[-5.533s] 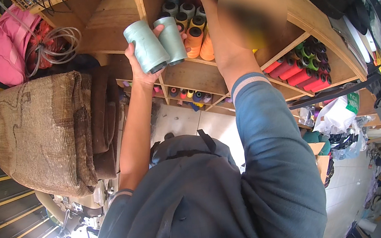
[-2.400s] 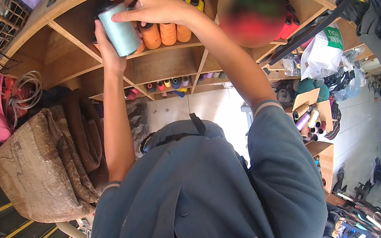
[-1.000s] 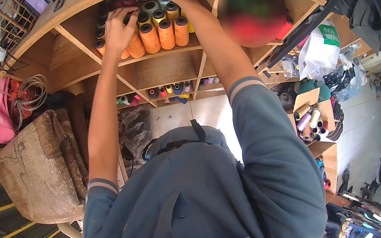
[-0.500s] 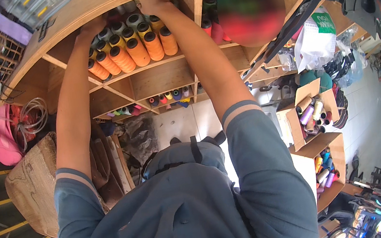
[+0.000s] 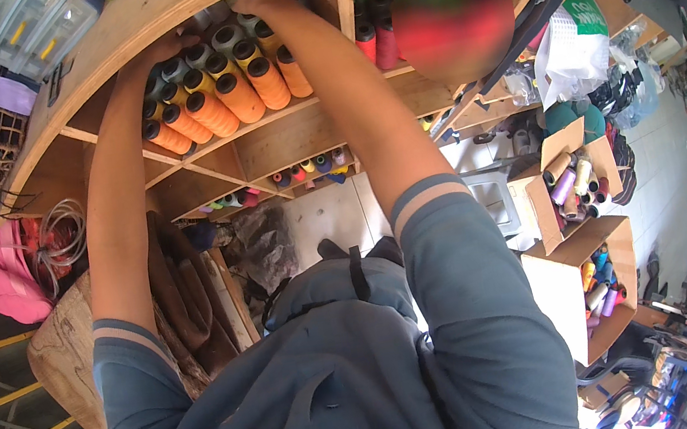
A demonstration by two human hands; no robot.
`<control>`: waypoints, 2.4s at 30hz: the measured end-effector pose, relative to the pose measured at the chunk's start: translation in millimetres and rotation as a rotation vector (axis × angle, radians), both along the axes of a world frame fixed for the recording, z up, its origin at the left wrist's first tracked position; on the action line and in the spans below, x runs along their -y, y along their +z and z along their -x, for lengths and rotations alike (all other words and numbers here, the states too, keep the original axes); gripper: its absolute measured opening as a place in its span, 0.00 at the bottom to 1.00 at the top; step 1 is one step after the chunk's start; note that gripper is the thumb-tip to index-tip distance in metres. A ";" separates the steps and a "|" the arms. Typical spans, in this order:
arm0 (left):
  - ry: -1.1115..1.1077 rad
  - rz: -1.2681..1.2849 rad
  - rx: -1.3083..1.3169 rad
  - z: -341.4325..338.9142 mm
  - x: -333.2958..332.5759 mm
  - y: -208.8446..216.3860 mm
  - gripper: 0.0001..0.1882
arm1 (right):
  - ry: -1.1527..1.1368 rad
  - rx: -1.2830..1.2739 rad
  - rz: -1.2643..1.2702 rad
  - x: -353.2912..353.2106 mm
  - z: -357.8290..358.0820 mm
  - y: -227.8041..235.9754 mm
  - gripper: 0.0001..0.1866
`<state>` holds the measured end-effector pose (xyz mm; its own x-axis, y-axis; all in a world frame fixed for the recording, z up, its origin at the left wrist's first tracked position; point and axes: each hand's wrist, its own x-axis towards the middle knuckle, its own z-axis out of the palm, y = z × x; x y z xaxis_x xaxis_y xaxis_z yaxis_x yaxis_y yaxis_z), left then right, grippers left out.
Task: The person organizes thread spools by selecting them from cardboard boxes on the floor and placing them onto wooden shelves.
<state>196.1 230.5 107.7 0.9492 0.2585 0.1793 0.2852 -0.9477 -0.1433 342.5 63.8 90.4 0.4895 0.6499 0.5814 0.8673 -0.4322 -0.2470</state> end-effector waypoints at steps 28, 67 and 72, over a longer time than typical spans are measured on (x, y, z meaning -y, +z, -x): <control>0.041 0.297 0.453 29.1 -56.3 -5.4 0.24 | 0.258 0.014 0.222 -60.6 59.3 -6.2 0.28; 0.126 0.226 0.408 48.4 -81.2 -1.3 0.24 | 0.383 -0.179 -0.074 -52.5 54.6 -19.1 0.26; 0.118 0.223 0.410 42.2 -77.9 -1.3 0.24 | 0.358 -0.193 -0.184 -40.0 47.1 -13.4 0.21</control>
<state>153.9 308.5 106.4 0.7736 0.4350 0.4608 0.3831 -0.9003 0.2067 295.4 103.8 77.0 0.3637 0.6925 0.6230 0.8846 -0.0472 -0.4639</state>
